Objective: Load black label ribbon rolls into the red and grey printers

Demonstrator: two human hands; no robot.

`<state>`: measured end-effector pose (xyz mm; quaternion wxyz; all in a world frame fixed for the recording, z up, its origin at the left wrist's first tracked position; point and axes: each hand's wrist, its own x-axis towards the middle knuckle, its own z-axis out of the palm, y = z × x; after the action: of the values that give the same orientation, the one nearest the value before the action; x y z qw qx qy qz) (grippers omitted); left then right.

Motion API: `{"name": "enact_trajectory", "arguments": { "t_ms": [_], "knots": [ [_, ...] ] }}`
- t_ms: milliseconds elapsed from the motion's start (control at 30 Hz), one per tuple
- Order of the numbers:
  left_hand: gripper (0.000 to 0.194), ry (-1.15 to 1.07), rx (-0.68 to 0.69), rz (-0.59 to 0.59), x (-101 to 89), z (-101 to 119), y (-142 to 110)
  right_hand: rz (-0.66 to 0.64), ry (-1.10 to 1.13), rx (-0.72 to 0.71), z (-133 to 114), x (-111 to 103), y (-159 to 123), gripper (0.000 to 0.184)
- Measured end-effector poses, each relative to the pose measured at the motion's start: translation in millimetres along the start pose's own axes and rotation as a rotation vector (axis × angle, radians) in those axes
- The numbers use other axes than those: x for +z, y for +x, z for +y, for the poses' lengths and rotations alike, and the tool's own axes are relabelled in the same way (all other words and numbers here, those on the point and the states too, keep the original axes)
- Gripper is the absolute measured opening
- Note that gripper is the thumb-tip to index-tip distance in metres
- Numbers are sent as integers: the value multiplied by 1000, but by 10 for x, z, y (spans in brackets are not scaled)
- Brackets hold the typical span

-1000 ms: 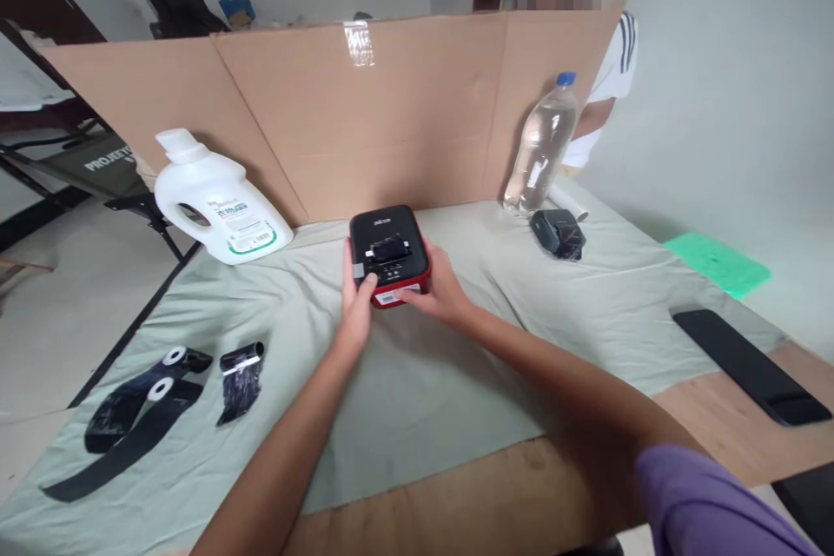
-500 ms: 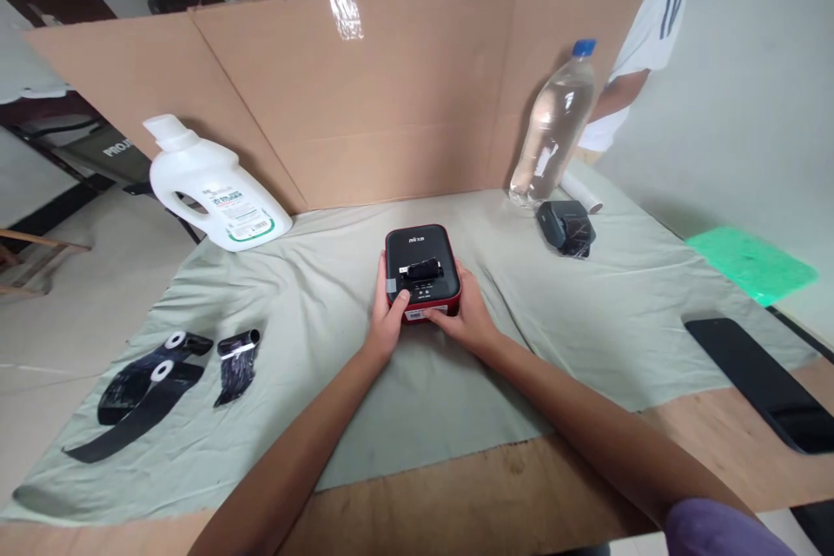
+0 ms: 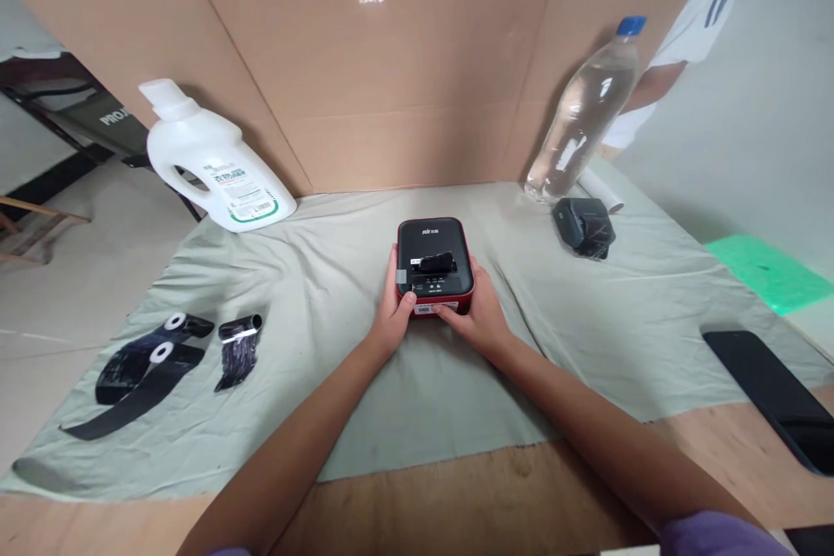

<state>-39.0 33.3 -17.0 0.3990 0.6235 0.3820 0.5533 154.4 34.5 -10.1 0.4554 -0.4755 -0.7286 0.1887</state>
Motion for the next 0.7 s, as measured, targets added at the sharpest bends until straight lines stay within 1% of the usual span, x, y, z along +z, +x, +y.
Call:
{"name": "enact_trajectory", "arguments": {
  "t_ms": [100, 333, 433, 500, 567, 667, 700],
  "knots": [
    [81, -4, -9, 5, 9, -4, -18, -4, -3, 6, 0, 0, -3, 100],
    [74, 28, 2, 51, 49, 21, -31, 4, -11, 33, 32, 19, -43, 105],
    [65, 63, 22, 68, 34, 40, -25, -3, 1, 47, 5, 12, -42, 105],
    [53, 112, 73, 106, -12, 52, -12, -4, 15, 53, -25, 5, -33, 102],
    [45, 215, 161, 175, -93, 59, 4, -7, 38, 56, -53, -1, -21, 98],
    [43, 454, 335, 306, -262, 52, 29, -15, 66, 65, -73, -6, -6, 95],
    [45, 539, 387, 325, -319, 45, 36, -17, 69, 68, -72, -6, -3, 95]
  ]
}}
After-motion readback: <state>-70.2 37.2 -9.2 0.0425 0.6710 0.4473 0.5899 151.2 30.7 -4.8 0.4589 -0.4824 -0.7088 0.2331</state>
